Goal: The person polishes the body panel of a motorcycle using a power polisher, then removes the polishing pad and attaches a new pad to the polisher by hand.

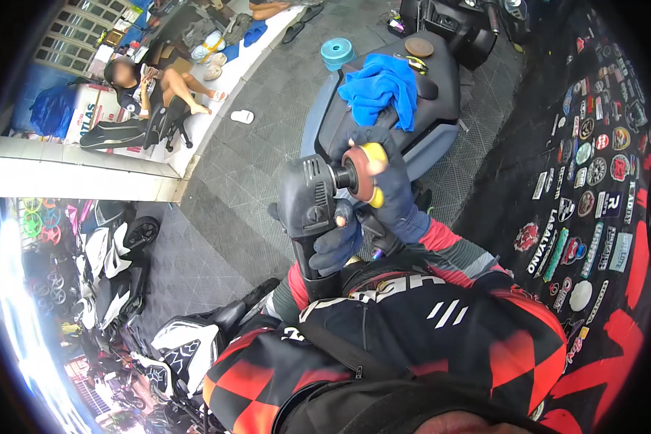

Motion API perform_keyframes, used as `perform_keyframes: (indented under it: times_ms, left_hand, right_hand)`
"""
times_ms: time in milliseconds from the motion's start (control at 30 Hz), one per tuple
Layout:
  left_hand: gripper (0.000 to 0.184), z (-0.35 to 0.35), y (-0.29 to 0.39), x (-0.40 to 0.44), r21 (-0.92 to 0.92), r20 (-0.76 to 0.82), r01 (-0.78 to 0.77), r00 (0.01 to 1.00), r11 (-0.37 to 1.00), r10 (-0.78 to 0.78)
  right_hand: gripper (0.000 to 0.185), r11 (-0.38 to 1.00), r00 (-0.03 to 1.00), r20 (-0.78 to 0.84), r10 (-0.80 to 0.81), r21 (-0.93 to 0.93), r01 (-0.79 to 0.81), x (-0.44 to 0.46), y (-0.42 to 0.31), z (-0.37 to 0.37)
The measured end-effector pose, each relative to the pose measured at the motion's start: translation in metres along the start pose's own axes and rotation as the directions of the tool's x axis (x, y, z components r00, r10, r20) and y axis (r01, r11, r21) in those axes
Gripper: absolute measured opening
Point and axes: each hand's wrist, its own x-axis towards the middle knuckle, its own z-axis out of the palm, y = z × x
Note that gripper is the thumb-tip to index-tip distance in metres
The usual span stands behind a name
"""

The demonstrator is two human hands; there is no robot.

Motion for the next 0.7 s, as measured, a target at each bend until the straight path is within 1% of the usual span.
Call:
perform_keyframes:
  times_ms: [33,67,100,133,167,233,267,300,333,367,400,433,467,500,533,567,600,633,667,700]
  left_hand:
    - [0.059,0.002,-0.003,-0.002,0.001,-0.004,-0.009,1.000,1.000,0.009]
    - [0.059,0.006,-0.004,-0.006,-0.005,-0.010,-0.012,1.000,1.000,0.012]
    - [0.071,0.011,-0.004,-0.011,0.099,-0.087,-0.061,0.994,0.993,0.069]
    - [0.083,0.015,-0.005,-0.015,0.205,-0.158,-0.100,0.978,0.974,0.134]
    - [0.083,0.019,-0.007,-0.017,0.203,-0.161,-0.102,0.978,0.974,0.136]
    - [0.100,0.027,-0.008,-0.019,0.326,-0.301,-0.149,0.920,0.933,0.252]
    - [0.113,0.029,-0.009,-0.021,0.330,-0.331,-0.174,0.899,0.928,0.286]
    - [0.113,0.036,-0.014,-0.018,0.336,-0.333,-0.180,0.895,0.925,0.295]
    - [0.111,0.045,-0.021,-0.012,0.508,-0.452,-0.179,0.777,0.842,0.438]
    - [0.109,0.051,-0.025,-0.010,0.661,-0.523,-0.134,0.624,0.739,0.581]
    - [0.113,0.052,-0.027,-0.013,0.792,-0.502,-0.050,0.514,0.608,0.696]
    - [0.113,0.054,-0.030,-0.019,0.797,-0.497,-0.055,0.506,0.601,0.705]
    - [0.112,0.054,-0.035,-0.027,0.812,-0.515,-0.007,0.462,0.583,0.722]
    - [0.112,0.054,-0.038,-0.037,0.821,-0.534,0.047,0.416,0.569,0.736]
    - [0.114,0.056,-0.041,-0.053,0.716,-0.598,-0.070,0.454,0.695,0.661]
    - [0.104,0.039,-0.036,-0.116,0.647,-0.662,-0.073,0.439,0.759,0.607]
    - [0.095,0.023,-0.031,-0.177,0.573,-0.722,-0.081,0.421,0.816,0.549]
    - [0.087,0.007,-0.026,-0.238,0.494,-0.777,-0.093,0.399,0.864,0.487]
    - [0.086,-0.008,-0.014,-0.227,0.507,-0.786,-0.040,0.388,0.861,0.481]
    - [0.086,-0.023,0.005,-0.186,0.542,-0.779,0.018,0.387,0.840,0.494]
  right_hand:
    - [0.028,0.982,0.998,0.031,-0.056,-0.179,0.061,0.002,0.001,-0.001]
    - [0.022,0.987,0.999,-0.025,-0.024,-0.160,0.020,0.002,0.001,0.001]
    - [0.016,0.990,0.997,-0.080,0.013,-0.137,-0.024,0.003,0.001,0.007]
    - [0.013,0.995,0.988,-0.152,0.011,-0.101,-0.026,0.006,0.006,0.012]
    - [0.013,0.995,0.988,-0.155,0.014,-0.099,-0.029,0.006,0.012,0.013]
    - [0.013,0.998,0.963,-0.267,0.038,-0.030,-0.047,0.006,0.036,0.009]
    - [0.017,0.995,0.960,-0.278,-0.025,-0.096,-0.002,0.007,0.051,0.002]
    - [0.017,0.996,0.961,-0.275,-0.016,-0.089,-0.009,0.007,0.063,-0.004]
    - [0.022,0.946,0.945,-0.319,-0.071,-0.323,-0.038,0.011,0.068,-0.006]
    - [0.027,0.841,0.928,-0.346,-0.136,-0.536,-0.077,0.015,0.072,-0.010]
    - [0.039,0.619,0.917,-0.265,-0.299,-0.785,-0.025,0.023,0.069,-0.022]
    - [0.039,0.624,0.921,-0.259,-0.289,-0.781,-0.024,0.037,0.064,-0.034]
    - [0.044,0.327,0.952,-0.097,-0.292,-0.945,0.004,0.056,0.059,-0.051]
    - [0.049,-0.002,0.968,0.057,-0.245,-0.998,0.058,0.072,0.058,-0.064]
    - [0.049,0.005,0.968,0.055,-0.244,-0.998,0.058,0.084,0.059,-0.074]
    - [0.051,-0.206,0.983,0.134,-0.129,-0.973,0.106,0.094,0.059,-0.083]
    - [0.055,-0.401,0.982,0.187,0.004,-0.900,0.173,0.100,0.059,-0.092]
    - [0.055,-0.397,0.983,0.182,0.008,-0.902,0.170,0.100,0.063,-0.101]
    - [0.057,-0.422,0.979,0.198,0.046,-0.884,0.199,0.099,0.071,-0.110]
    - [0.059,-0.446,0.973,0.216,0.081,-0.865,0.229,0.101,0.077,-0.117]
